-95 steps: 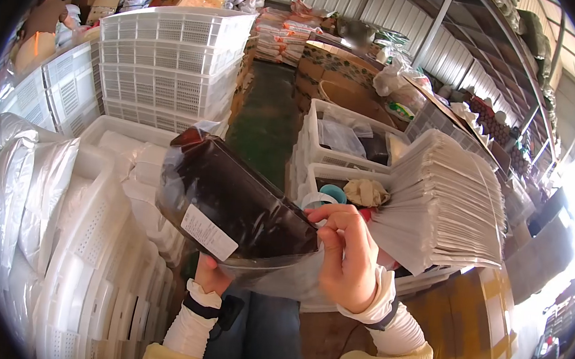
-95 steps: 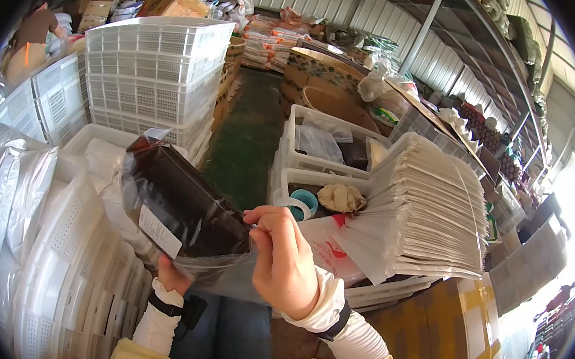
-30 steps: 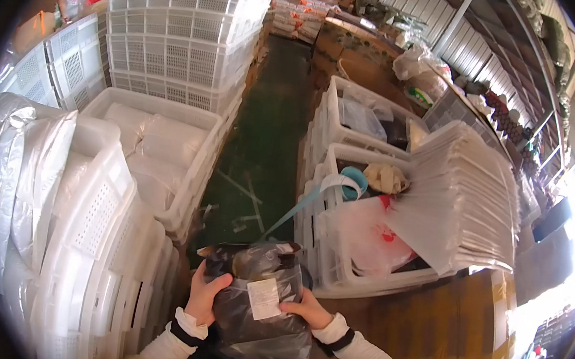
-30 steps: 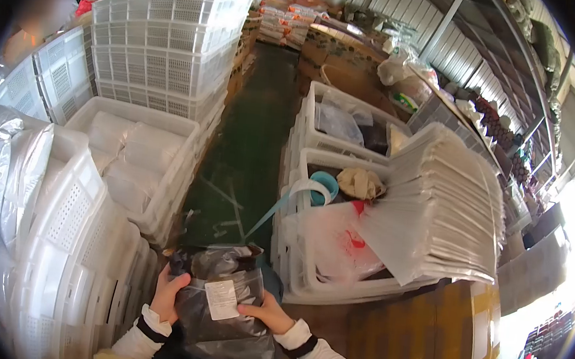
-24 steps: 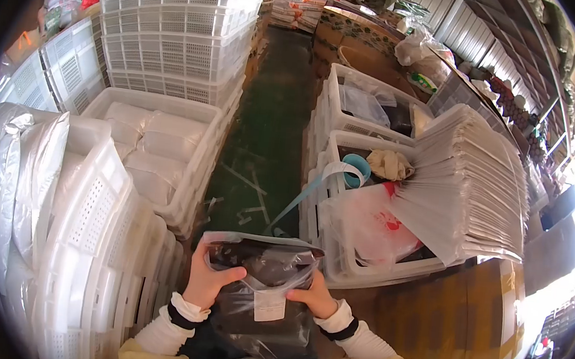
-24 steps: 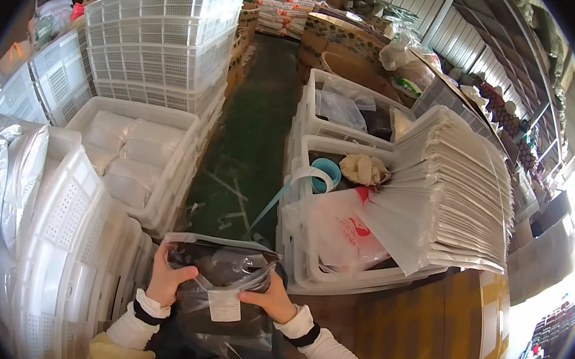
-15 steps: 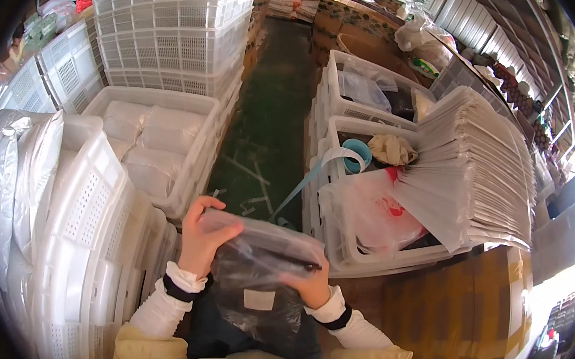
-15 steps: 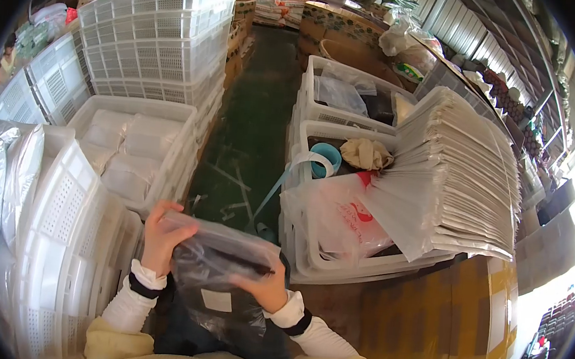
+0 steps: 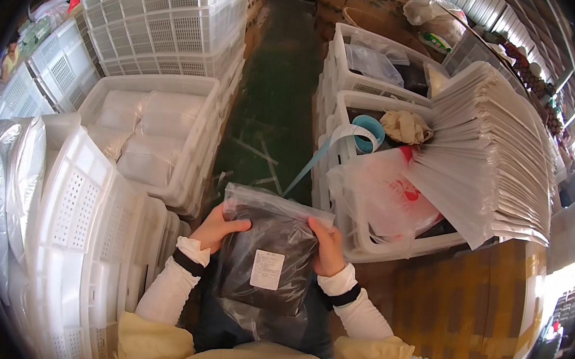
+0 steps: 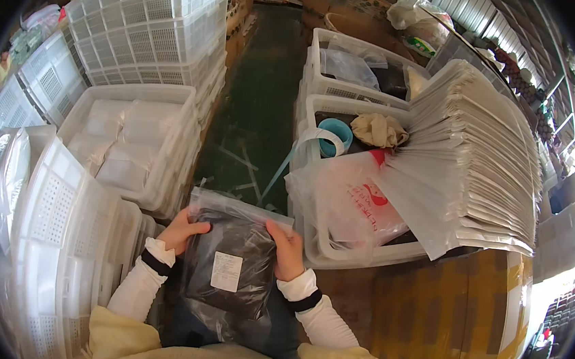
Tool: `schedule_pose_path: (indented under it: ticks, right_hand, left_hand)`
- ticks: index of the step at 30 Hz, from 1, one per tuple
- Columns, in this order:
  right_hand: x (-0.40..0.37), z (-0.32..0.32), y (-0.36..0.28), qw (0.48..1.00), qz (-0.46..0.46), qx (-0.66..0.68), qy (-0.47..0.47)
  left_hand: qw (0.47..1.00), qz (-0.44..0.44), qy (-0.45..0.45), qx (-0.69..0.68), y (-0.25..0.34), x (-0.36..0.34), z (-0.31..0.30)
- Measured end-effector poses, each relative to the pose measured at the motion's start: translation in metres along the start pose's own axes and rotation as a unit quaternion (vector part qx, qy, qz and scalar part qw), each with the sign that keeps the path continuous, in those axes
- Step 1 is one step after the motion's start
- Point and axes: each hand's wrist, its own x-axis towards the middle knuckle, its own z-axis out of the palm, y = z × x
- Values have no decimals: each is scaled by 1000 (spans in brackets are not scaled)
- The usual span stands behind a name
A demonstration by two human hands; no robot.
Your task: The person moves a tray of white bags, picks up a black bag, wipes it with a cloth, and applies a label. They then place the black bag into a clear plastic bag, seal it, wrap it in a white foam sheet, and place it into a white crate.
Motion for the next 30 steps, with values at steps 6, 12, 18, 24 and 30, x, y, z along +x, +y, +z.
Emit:
schedule_pose_path:
  ticks: [6, 12, 18, 24, 30]
  right_hand:
    - [19, 9, -8, 991, -66, -108, -44]
    - [50, -38, 17, 999, 32, -13, 23]
    - [-11, -48, 15, 846, -42, -525, -90]
    - [-9, -20, 45, 835, -149, -528, -34]
    - [-18, -7, 40, 965, -122, -231, -20]
  left_hand:
    - [997, 23, 66, -23, 22, -10, 2]
    - [985, -37, 137, -97, -1, 11, -12]
    - [995, -69, 39, 53, -12, -17, -39]
    - [990, -25, 62, 125, -22, -44, 3]
    - [978, 51, 42, 199, -1, -48, 20]
